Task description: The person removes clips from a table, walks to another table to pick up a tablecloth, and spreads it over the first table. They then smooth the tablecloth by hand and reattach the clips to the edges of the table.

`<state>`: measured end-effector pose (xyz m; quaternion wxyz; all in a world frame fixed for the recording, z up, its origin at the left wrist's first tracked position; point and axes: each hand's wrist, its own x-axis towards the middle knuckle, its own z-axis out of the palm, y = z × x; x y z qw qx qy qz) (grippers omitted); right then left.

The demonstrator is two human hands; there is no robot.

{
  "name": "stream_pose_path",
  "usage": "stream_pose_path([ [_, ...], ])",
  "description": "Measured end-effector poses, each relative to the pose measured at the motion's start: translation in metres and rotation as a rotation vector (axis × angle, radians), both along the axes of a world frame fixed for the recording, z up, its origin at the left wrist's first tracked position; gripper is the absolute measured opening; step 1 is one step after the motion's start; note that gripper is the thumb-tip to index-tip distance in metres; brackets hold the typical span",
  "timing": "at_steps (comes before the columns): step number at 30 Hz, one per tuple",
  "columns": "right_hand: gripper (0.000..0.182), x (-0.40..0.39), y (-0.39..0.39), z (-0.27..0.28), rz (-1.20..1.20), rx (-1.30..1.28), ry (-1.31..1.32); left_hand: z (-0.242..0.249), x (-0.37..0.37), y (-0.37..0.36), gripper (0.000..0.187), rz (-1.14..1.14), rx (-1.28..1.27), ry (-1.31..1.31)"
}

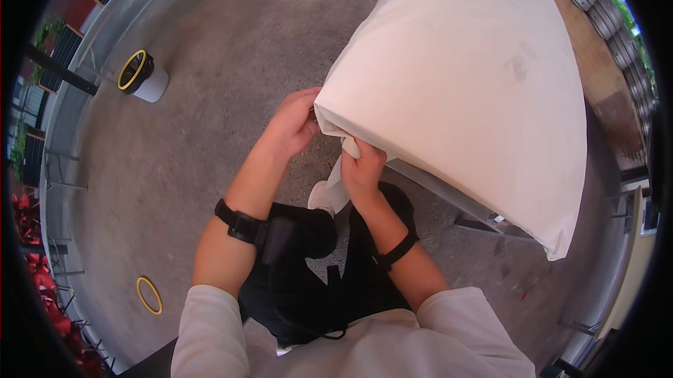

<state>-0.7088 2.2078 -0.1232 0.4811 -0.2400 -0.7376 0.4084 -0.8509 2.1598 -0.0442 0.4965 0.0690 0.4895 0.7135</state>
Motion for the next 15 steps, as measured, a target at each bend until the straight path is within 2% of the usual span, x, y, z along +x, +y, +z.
stream_pose_path([
  [3,0.025,0.0,0.0,0.002,-0.031,-0.039,-0.013,-0.001,0.006,-0.001,0.027,0.023,0.008,0.045],
  [6,0.017,-0.004,0.001,0.001,-0.055,-0.018,-0.004,0.001,0.013,-0.007,0.028,0.034,-0.04,0.245],
  [12,0.017,-0.008,0.002,-0.002,-0.076,-0.041,0.069,0.005,0.02,-0.023,0.042,-0.057,0.129,0.118],
  [15,0.019,-0.009,0.002,0.001,-0.069,-0.053,0.093,0.019,0.029,-0.026,0.045,-0.05,0.093,0.046],
])
